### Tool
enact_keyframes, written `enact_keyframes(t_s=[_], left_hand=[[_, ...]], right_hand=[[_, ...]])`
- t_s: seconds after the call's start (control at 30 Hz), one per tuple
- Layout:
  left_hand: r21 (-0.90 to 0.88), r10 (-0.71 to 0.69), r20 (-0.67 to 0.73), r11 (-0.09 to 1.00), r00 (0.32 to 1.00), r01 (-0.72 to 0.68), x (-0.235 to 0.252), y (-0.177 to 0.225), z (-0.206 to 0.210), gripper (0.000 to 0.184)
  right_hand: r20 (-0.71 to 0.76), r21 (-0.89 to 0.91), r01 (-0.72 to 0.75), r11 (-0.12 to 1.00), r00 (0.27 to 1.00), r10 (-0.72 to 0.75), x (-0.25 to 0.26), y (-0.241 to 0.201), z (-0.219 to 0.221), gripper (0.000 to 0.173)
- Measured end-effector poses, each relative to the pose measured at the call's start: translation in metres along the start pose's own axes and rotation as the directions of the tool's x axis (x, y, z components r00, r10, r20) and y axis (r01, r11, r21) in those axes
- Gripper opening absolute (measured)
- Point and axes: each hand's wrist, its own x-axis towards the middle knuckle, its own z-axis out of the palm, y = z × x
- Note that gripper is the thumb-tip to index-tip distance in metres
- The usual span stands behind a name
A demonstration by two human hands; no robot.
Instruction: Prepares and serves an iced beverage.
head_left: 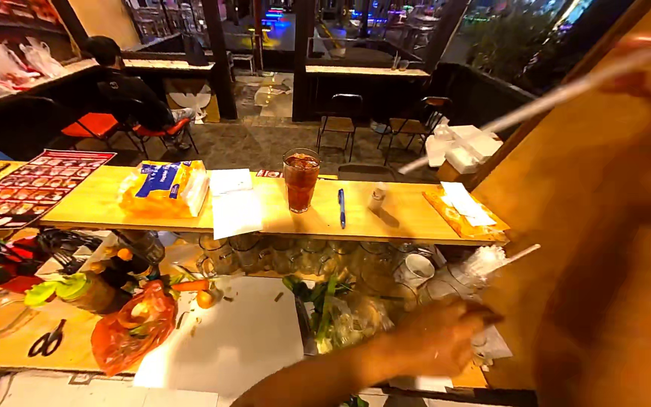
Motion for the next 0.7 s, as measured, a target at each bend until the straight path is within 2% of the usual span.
enact_keyframes(t_s=[0.07, 0.13, 0.23, 0.33, 0.43, 0.57, 0.6, 0.67, 0.7], left_hand=[[-0.054, 0.050, 0.027, 0.997, 0.998, -0.049, -0.052, 0.021, -0.007, 0.040], [-0.101, 0.046, 0.063, 0.994, 0.997, -0.039, -0.102, 0.037, -0.017, 0.035], [-0.137, -0.068, 0.054, 0.988, 0.996, 0.075, -0.181, 0.045, -0.039, 0.034], [-0.196, -0.305, -0.023, 0.935, 0.952, 0.295, -0.256, 0.049, -0.061, 0.030], [-0.252, -0.531, -0.037, 0.825, 0.847, 0.506, -0.316, 0.056, -0.084, 0.032], [-0.266, -0.688, -0.025, 0.704, 0.726, 0.658, -0.389, 0.056, -0.090, 0.029], [-0.276, -0.743, -0.001, 0.643, 0.669, 0.714, -0.406, 0.059, -0.091, 0.030], [-0.284, -0.865, 0.037, 0.470, 0.500, 0.836, -0.437, 0.070, -0.098, 0.032], [-0.286, -0.909, 0.019, 0.393, 0.415, 0.874, -0.453, 0.075, -0.102, 0.033]], right_hand=[[0.052, 0.223, 0.264, 0.938, 0.958, -0.282, 0.031, 0.002, 0.067, 0.028], [0.090, 0.314, 0.335, 0.888, 0.921, -0.379, 0.052, 0.007, 0.127, 0.026], [0.226, 0.230, 0.255, 0.939, 0.925, -0.307, 0.055, 0.016, 0.192, 0.030], [0.327, 0.165, 0.172, 0.971, 0.920, -0.219, 0.047, 0.031, 0.232, 0.028], [0.400, 0.039, 0.057, 0.998, 0.914, -0.068, 0.038, 0.050, 0.246, 0.032], [0.540, -0.214, 0.033, 0.976, 0.837, 0.091, 0.023, 0.070, 0.238, 0.050], [0.556, -0.235, 0.022, 0.972, 0.823, 0.116, 0.016, 0.075, 0.238, 0.057], [0.564, -0.243, 0.015, 0.970, 0.816, 0.129, 0.011, 0.086, 0.239, 0.072], [0.551, -0.225, 0.011, 0.974, 0.826, 0.118, 0.014, 0.106, 0.241, 0.081]])
